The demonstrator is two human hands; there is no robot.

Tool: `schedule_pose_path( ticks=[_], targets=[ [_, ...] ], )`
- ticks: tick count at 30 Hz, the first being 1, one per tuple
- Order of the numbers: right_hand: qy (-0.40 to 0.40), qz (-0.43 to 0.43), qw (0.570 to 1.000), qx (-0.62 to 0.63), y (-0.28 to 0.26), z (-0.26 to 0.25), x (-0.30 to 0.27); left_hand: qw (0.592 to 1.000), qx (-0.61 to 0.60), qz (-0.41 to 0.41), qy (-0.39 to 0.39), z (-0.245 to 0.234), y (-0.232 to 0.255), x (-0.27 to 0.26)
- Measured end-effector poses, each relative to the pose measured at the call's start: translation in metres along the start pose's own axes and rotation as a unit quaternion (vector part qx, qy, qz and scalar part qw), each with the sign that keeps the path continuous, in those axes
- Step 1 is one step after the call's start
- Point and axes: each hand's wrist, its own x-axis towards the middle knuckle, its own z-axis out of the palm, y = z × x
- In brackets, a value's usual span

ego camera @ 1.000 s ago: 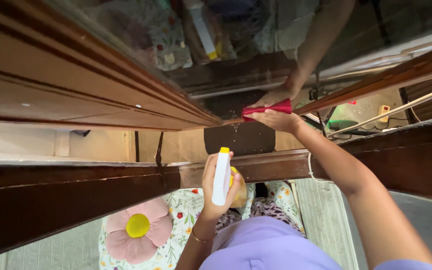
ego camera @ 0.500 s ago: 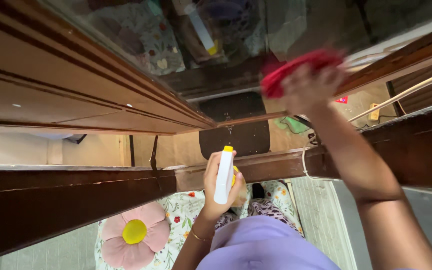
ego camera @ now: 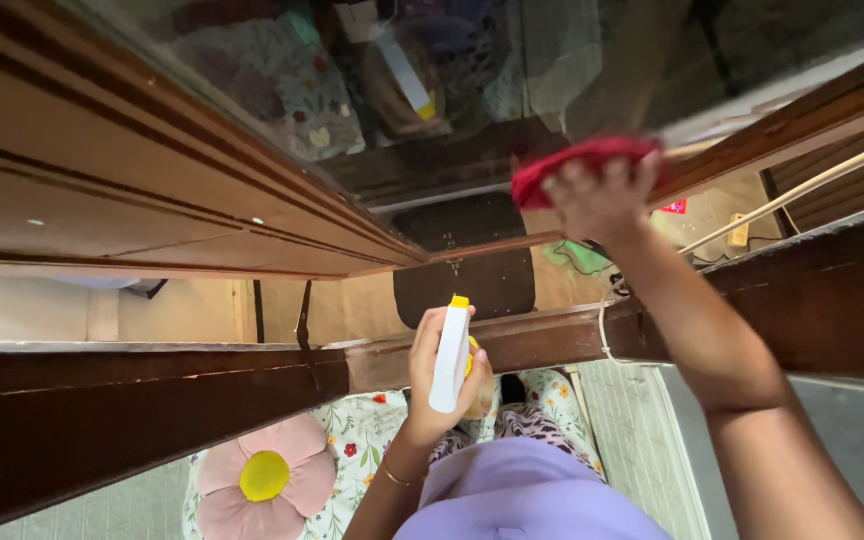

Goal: The person sprays a glass surface with a yellow spray bottle and wipes it with a red cloth. The person repeatedly sprays and wipes the same glass panel, moving the cloth across the surface to remove residue.

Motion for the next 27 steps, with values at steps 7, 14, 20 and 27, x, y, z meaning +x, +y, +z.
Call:
schedule_pose_path(
  ticks=[7, 14, 20, 27],
  targets=[
    [-0.009, -0.078, 0.997, -0.001, -0.065, 0.058, -0.109, 1.0, 0.016, -0.012, -0.002, 0.004, -0.008, 0.003],
    [-0.208, -0.084, 0.973, 0.063, -0.093, 0.057, -0.17, 1.0, 0.023, -0.018, 0.002, 0.003, -0.013, 0.001],
    [-0.196, 0.004, 0.972, 0.126, -0.102, 0.065, -0.177, 0.999, 0.032, -0.011, -0.006, 0.007, -0.016, 0.005],
    [0.034, 0.146, 0.987, 0.058, -0.065, 0.049, -0.081, 0.999, 0.021, -0.005, -0.023, 0.019, -0.016, 0.012]
  ],
)
